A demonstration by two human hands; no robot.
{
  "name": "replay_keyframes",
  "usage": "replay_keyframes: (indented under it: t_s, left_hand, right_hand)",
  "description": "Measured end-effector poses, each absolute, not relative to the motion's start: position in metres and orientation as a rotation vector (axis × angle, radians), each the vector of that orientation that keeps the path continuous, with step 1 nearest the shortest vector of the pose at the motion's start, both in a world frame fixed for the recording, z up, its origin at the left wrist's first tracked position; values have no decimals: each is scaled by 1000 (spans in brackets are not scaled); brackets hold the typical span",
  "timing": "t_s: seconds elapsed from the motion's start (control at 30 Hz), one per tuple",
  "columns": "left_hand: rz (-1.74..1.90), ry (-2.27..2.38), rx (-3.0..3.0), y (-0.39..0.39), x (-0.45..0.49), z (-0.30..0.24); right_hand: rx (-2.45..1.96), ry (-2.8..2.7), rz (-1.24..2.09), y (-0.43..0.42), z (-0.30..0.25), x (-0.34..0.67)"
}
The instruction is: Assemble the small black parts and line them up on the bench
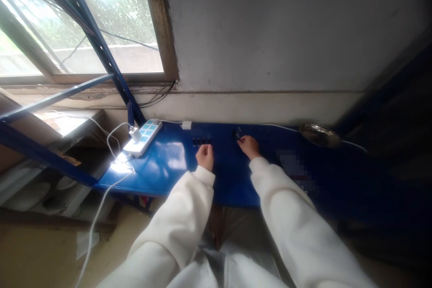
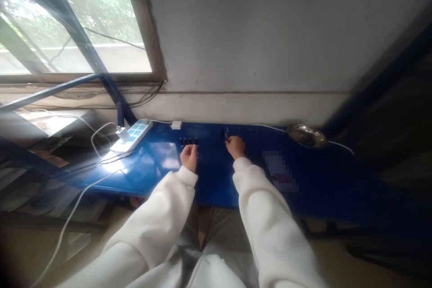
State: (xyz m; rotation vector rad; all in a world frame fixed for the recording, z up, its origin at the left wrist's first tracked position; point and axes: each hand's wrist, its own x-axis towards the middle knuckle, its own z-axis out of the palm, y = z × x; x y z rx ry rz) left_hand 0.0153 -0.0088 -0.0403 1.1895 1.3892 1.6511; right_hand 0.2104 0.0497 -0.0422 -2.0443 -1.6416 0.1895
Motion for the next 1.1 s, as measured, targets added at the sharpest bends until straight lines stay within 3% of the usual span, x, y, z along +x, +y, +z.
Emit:
replay_keyframes:
  t_s: [0.43, 0.67, 1.1]
  left_hand:
    - [1591, 1354, 1458, -14, 18, -42]
    - [1300, 1209, 2098, -19, 36, -32]
    - [645, 1641, 2462, 41, 87, -27]
  right_hand:
    - [-2055, -1498, 152, 67, -50, 201]
    - [-2057, -1498, 154, 50, -48, 200]
    - [-1722, -1198, 179, -6, -54, 187]
